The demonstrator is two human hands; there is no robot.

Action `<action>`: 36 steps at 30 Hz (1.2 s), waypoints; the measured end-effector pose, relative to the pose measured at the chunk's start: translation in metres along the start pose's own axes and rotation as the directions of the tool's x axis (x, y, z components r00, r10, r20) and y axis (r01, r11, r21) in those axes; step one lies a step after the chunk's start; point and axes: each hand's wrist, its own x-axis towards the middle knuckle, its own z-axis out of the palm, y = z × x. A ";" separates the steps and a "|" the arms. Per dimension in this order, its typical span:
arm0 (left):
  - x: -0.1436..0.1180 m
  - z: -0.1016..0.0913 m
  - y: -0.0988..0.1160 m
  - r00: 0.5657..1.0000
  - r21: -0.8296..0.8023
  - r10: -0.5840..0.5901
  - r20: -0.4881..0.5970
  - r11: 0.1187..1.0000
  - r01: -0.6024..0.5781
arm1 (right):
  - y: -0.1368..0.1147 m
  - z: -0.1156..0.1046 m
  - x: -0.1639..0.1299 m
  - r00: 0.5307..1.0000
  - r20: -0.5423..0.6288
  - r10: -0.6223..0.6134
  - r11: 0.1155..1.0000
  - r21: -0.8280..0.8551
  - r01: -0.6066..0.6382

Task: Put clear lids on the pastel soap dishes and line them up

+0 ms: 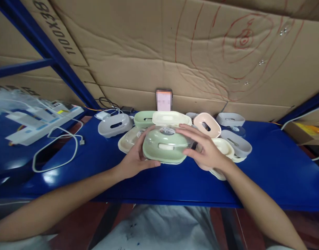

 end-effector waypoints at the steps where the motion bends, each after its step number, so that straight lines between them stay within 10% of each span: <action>1: 0.000 0.000 0.000 1.000 -0.013 -0.011 0.004 1.000 0.011 | 0.006 -0.007 -0.001 0.999 -0.044 0.029 0.999 -0.037 -0.031; 5: 0.000 -0.002 0.003 0.999 -0.002 -0.034 -0.018 0.999 0.034 | 0.041 -0.031 -0.010 0.954 -0.231 0.192 0.941 -0.233 -0.246; 11: 0.001 -0.007 0.004 1.000 0.039 -0.010 -0.023 0.999 0.011 | 0.080 -0.037 -0.022 0.909 -0.191 0.371 0.810 -0.413 -0.417; 17: 0.001 -0.005 0.003 0.999 0.051 0.001 -0.048 0.999 0.002 | 0.007 -0.013 -0.007 1.000 -0.011 0.006 0.938 -0.347 -0.009; 23: 0.000 -0.006 0.011 0.998 0.174 0.070 0.004 0.982 -0.069 | -0.044 0.024 -0.008 0.971 0.164 -0.172 0.969 -0.150 0.197; 32: -0.001 -0.001 0.006 1.000 0.055 0.018 -0.012 0.998 -0.017 | -0.030 0.010 -0.012 0.986 -0.086 -0.139 0.979 -0.163 0.124; 36: -0.005 0.003 0.009 0.980 -0.109 -0.180 0.086 0.976 0.189 | 0.006 -0.024 -0.017 0.892 -0.438 0.109 0.885 -0.366 -0.288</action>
